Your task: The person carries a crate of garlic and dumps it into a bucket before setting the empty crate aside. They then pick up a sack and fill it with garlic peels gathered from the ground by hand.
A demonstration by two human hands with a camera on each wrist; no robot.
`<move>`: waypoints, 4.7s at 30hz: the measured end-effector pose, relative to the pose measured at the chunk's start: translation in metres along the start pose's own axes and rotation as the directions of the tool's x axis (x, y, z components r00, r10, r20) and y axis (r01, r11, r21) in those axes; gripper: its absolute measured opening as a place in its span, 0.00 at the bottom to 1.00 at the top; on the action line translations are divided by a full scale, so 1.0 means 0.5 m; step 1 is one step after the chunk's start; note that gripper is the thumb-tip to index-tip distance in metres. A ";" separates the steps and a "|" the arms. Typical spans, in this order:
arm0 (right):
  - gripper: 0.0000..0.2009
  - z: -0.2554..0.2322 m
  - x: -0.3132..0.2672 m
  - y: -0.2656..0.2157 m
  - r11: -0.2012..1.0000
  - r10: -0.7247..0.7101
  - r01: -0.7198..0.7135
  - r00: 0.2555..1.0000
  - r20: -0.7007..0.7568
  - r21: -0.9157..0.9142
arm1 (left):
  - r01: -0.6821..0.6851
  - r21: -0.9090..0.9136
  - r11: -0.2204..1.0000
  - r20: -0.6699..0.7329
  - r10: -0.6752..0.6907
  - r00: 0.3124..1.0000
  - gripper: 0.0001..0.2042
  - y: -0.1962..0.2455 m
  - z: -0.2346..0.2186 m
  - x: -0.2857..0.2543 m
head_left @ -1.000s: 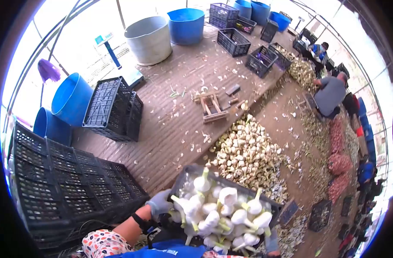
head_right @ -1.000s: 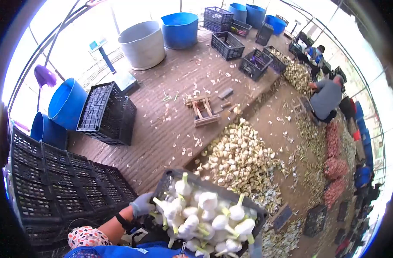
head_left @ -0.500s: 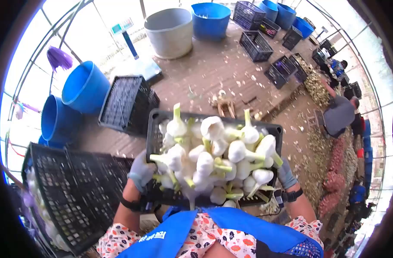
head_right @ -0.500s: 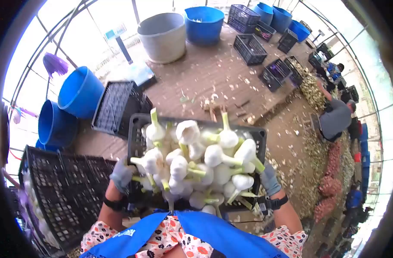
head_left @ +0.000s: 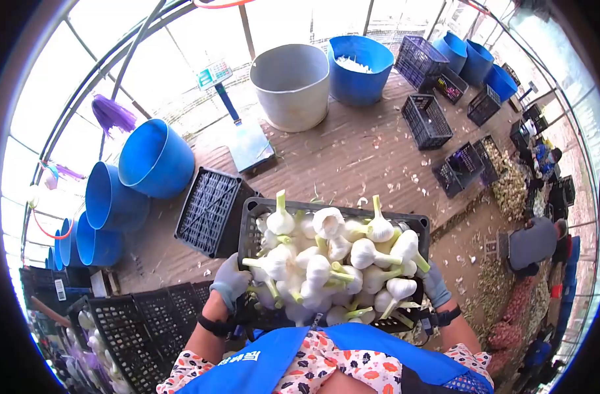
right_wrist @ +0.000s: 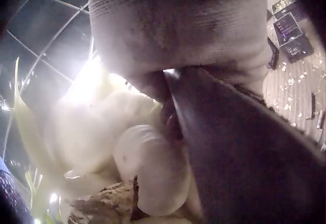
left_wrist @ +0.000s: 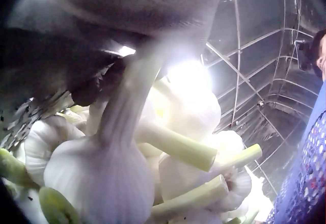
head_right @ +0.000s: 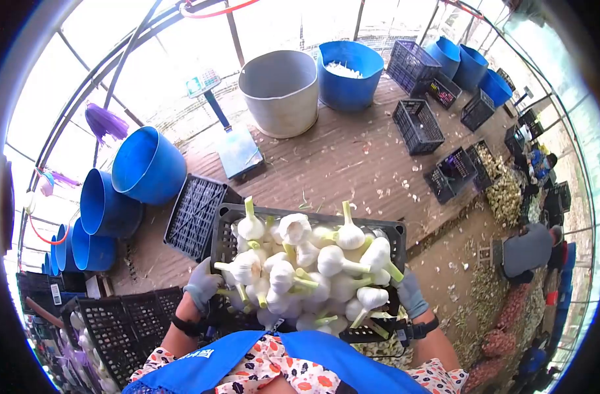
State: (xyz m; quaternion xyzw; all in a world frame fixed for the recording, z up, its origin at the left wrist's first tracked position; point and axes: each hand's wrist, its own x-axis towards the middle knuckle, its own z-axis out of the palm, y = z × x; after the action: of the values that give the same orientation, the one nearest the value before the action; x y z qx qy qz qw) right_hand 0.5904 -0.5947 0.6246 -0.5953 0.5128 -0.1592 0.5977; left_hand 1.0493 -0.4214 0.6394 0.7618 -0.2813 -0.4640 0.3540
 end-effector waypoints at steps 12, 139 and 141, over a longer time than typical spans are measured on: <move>0.20 -0.065 0.345 -0.183 0.995 -0.088 0.074 0.958 -0.274 -0.064 | -0.209 0.168 0.963 0.188 0.176 0.966 0.13 0.262 -0.023 0.583; 0.16 0.529 1.823 -0.979 0.398 -0.241 0.714 0.687 0.685 -0.576 | 0.453 -0.683 0.573 0.616 0.120 0.778 0.25 0.342 -0.246 1.697; 0.17 0.485 1.839 -0.962 0.448 -0.244 0.665 0.734 0.634 -0.598 | 0.468 -0.662 0.586 0.629 0.095 0.771 0.24 0.367 -0.260 1.686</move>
State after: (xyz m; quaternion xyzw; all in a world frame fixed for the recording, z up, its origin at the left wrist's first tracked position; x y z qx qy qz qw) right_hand 1.3762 -1.3138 0.5992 -0.9332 0.1838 0.0730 0.3000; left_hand 1.4953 -1.1320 0.3998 0.3608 -0.0568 -0.7925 0.4884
